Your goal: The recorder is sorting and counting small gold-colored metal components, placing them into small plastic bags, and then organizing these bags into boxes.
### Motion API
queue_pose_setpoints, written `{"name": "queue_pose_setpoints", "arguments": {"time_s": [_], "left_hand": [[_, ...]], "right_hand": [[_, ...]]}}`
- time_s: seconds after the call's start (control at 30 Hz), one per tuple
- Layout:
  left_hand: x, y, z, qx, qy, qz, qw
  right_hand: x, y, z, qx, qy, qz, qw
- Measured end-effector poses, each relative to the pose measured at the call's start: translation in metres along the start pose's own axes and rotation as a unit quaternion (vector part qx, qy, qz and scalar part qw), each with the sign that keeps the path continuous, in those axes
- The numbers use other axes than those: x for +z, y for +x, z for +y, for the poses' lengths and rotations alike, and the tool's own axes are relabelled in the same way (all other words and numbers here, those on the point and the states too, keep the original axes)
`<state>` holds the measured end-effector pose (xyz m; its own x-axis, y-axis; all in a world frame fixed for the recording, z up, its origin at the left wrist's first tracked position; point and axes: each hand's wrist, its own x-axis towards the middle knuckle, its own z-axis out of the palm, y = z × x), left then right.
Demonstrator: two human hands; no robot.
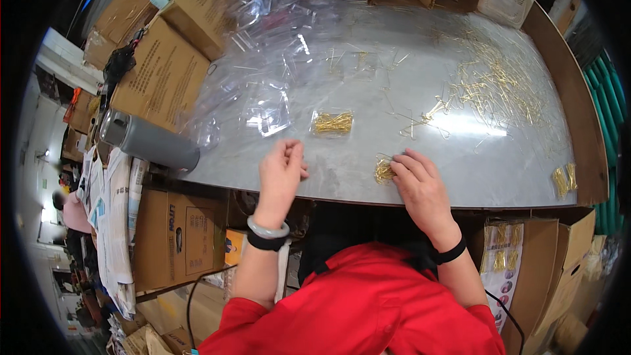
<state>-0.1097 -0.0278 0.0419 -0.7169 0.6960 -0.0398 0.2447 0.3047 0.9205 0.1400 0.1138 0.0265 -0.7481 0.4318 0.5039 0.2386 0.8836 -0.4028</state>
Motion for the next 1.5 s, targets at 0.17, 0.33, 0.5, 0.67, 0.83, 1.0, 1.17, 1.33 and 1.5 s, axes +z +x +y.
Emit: {"name": "queue_pose_setpoints", "arguments": {"time_s": [0.17, 0.33, 0.5, 0.67, 0.83, 1.0, 1.17, 1.33, 1.5], "left_hand": [[-0.003, 0.024, 0.021, -0.021, 0.048, -0.032, 0.998], [0.000, 0.043, 0.027, -0.131, -0.029, -0.107, 0.985], [-0.002, 0.021, 0.021, -0.122, -0.135, -0.093, 0.979], [-0.003, -0.050, 0.022, -0.151, -0.337, -0.107, 0.923], [-0.006, -0.117, -0.011, -0.215, -0.368, -0.289, 0.857], [0.011, -0.116, -0.035, -0.330, -0.388, -0.327, 0.796], [0.034, -0.101, -0.024, -0.313, -0.443, -0.307, 0.782], [0.049, -0.101, -0.025, -0.286, -0.488, -0.291, 0.772], [0.055, -0.102, -0.035, -0.268, -0.516, -0.292, 0.759]], "right_hand": [[0.001, -0.001, -0.001, 0.027, -0.015, 0.029, 0.999], [0.003, 0.000, 0.000, 0.034, 0.001, 0.033, 0.999], [0.000, 0.001, 0.003, 0.042, 0.016, 0.041, 0.998], [0.001, 0.000, 0.003, 0.016, -0.014, 0.013, 1.000], [0.002, 0.002, -0.001, 0.024, -0.014, 0.008, 1.000], [0.003, 0.005, -0.001, 0.025, -0.023, 0.002, 0.999], [0.002, 0.004, -0.006, 0.012, -0.034, 0.005, 0.999], [0.001, -0.007, -0.016, 0.021, -0.014, -0.005, 1.000], [0.001, -0.028, -0.031, -0.001, 0.023, -0.028, 0.999]]}}
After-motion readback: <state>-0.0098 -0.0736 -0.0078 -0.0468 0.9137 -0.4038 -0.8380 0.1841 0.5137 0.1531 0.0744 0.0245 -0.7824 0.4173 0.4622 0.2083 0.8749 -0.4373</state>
